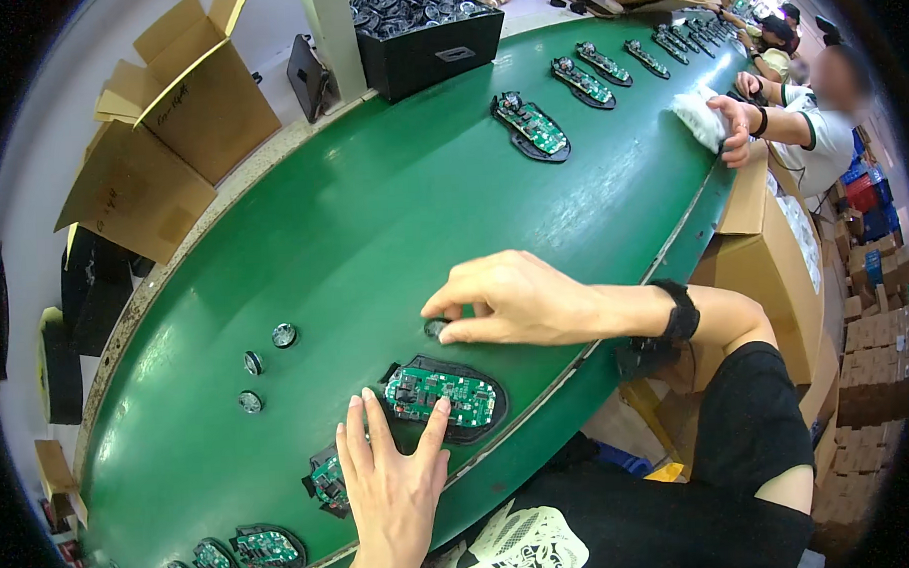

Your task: The person assembles small electronic devices on a green workbench. They pick up a green circuit board, place a small circular component onto it, and then move the assembled unit down the line. This process is repeated for multiple units throughout the video.

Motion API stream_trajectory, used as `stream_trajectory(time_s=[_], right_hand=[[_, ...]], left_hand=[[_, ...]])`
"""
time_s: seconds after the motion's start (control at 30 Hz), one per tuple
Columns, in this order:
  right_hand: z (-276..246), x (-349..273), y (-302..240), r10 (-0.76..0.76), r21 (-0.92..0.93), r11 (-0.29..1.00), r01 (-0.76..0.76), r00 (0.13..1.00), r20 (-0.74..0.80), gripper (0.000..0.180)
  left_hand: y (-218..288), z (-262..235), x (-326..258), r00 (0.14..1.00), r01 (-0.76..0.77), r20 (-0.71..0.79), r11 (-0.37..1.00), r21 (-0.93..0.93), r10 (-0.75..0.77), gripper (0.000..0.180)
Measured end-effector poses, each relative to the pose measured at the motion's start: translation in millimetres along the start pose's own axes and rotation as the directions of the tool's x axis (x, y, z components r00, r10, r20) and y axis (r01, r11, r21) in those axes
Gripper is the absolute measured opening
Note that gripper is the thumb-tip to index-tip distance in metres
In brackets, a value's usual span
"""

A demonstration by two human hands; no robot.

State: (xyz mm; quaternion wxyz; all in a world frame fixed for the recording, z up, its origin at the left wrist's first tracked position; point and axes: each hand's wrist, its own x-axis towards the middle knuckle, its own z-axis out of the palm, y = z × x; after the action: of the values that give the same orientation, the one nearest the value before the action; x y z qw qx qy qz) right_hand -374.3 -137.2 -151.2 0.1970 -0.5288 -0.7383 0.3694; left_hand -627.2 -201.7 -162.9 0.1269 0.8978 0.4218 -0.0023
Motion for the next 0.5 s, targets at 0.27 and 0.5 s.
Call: stream_trajectory(time_s=[0.27, 0.5], right_hand=[[41, 0, -15, -0.446, -0.217, 0.884, 0.415, 0.887, -0.119, 0.030], [50, 0, -25, -0.499, -0.409, 0.806, 0.428, 0.863, -0.081, 0.024]], left_hand=[[4, 6, 4, 0.998, -0.004, -0.065, 0.991, 0.134, 0.012, 0.066], [7, 9, 9, 0.995, -0.006, -0.094, 0.985, 0.171, 0.022, 0.046]])
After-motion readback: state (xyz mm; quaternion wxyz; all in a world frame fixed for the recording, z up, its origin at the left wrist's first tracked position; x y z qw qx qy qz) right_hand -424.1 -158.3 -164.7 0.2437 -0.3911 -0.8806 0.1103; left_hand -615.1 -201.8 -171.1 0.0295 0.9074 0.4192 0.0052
